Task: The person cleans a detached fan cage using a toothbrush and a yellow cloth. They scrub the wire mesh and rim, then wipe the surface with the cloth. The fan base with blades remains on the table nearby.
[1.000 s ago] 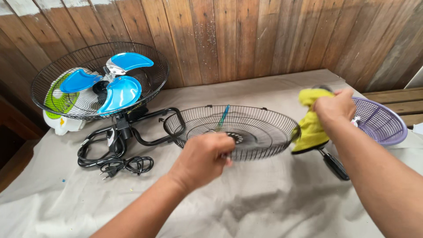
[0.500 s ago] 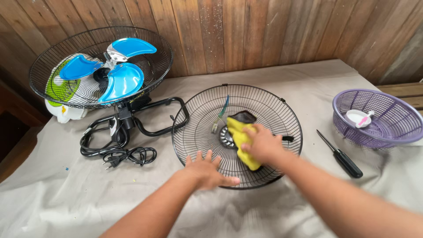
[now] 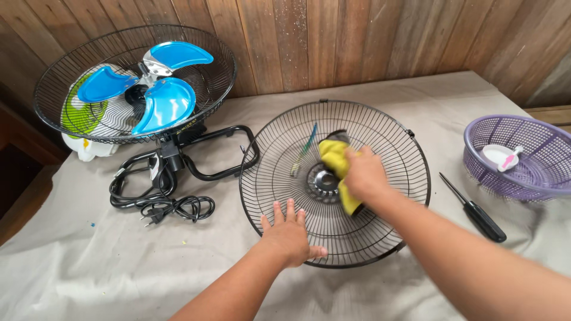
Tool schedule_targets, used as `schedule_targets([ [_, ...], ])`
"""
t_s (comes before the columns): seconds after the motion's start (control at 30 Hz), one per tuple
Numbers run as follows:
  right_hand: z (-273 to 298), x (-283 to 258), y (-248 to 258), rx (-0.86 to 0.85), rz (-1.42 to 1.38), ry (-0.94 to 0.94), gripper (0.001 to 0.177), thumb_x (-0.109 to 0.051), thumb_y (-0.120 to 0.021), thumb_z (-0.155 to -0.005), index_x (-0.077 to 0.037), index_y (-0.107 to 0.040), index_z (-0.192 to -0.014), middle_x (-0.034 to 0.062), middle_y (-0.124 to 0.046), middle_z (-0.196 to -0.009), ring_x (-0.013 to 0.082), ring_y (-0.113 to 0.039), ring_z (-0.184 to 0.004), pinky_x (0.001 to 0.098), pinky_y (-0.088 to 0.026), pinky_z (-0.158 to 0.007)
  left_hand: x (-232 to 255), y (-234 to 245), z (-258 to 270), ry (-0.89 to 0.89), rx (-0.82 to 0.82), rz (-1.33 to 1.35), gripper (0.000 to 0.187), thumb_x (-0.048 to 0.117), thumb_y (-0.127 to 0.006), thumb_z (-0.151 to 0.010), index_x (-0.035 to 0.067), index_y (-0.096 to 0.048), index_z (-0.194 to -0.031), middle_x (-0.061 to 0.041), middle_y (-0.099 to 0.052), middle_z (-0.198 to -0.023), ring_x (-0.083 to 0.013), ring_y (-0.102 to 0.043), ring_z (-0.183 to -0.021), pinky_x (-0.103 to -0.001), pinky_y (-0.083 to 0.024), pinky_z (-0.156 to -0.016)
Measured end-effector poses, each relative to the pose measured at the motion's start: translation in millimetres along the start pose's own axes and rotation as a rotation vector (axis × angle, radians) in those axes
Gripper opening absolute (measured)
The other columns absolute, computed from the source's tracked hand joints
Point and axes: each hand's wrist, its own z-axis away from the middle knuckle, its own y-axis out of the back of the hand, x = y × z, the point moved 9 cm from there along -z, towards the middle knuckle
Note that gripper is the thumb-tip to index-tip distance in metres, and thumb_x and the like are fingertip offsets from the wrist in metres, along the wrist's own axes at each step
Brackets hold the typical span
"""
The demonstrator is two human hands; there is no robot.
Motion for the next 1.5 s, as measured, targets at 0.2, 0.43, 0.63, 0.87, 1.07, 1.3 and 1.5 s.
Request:
schedule_targets([
  [0.2,36.1,-81.6,-66.4,-0.327,-0.220,0.274,0.050,-0.008,-0.069,-0.079,-0.018,-0.071,-0.129,0.0146,-0.069,-0.121,0.0335,-0.066,-0.114,0.0409,-0.052,-0.099,0.6,1.8,5.5,0.013,-0.003,0.026,0.112,0.071,-0.061,-0.084,0.011,-0.010,-0.164,-0.014,0.000,-0.173,-0.0437,0.007,-0.159,-0.065,-0.013,-0.124],
  [0.43,16.2,0.0,63.1,0.327,0.260,0.100,0.055,-0.013,-0.073,-0.078,-0.015,-0.059,-0.131,0.0101,-0.059,-0.113,0.0320,-0.057,-0.110,0.0471,-0.051,-0.090,2.4,2.6,7.9,0.041,0.043,0.041,0.115,0.073,-0.061,-0.087,0.006,-0.006,-0.163,-0.019,0.011,-0.171,-0.0446,0.010,-0.156,-0.066,-0.008,-0.122],
  [0.63,64.6,1.7,-22.8,0.005,0.280,-0.157,0.035,-0.020,-0.066,-0.095,-0.005,-0.055,-0.125,0.0179,-0.059,-0.120,0.0342,-0.062,-0.111,0.0437,-0.057,-0.087,0.0,8.2,-3.0,0.026,0.035,-0.031,0.115,0.066,-0.073,-0.083,0.005,-0.015,-0.162,-0.018,0.003,-0.172,-0.0429,0.003,-0.158,-0.065,-0.011,-0.124],
  [0.87,64.7,-38.4,-32.9,-0.619,-0.169,0.152,0.052,-0.019,-0.076,-0.079,-0.014,-0.058,-0.128,0.0098,-0.066,-0.130,0.0281,-0.062,-0.125,0.0389,-0.050,-0.100,-0.7,11.1,-9.2,0.027,0.091,0.024,0.118,0.057,-0.082,-0.078,0.007,-0.016,-0.162,-0.015,0.002,-0.173,-0.0405,-0.004,-0.158,-0.061,-0.023,-0.122],
  [1.07,42.5,16.3,47.5,0.129,0.180,-0.084,0.036,-0.017,-0.072,-0.085,-0.007,-0.058,-0.116,0.0167,-0.058,-0.115,0.0368,-0.060,-0.109,0.0473,-0.054,-0.088,-3.1,10.7,-9.9,0.026,0.146,0.062,0.120,0.059,-0.085,-0.075,0.009,-0.018,-0.161,-0.013,0.002,-0.173,-0.0371,-0.002,-0.159,-0.057,-0.018,-0.125],
  [1.3,89.8,-40.5,-28.5,-0.185,-0.015,0.140,0.038,-0.010,-0.062,-0.088,-0.010,-0.056,-0.125,0.0144,-0.057,-0.122,0.0363,-0.061,-0.109,0.0470,-0.052,-0.092,-20.6,21.8,-15.3,0.012,0.278,0.212,0.150,0.052,-0.100,-0.052,0.003,-0.009,-0.161,-0.012,0.008,-0.171,-0.0273,-0.008,-0.157,-0.045,-0.022,-0.124],
  [1.5,106.6,-64.9,-5.0,-0.354,-0.043,0.172,0.056,-0.011,-0.069,-0.081,-0.017,-0.050,-0.134,0.0103,-0.056,-0.124,0.0322,-0.059,-0.117,0.0462,-0.051,-0.094,-24.8,31.9,14.3,0.148,0.260,-0.040,0.141,0.075,-0.083,-0.060,0.007,-0.012,-0.161,-0.014,0.002,-0.172,-0.0299,0.005,-0.160,-0.061,0.004,-0.127],
])
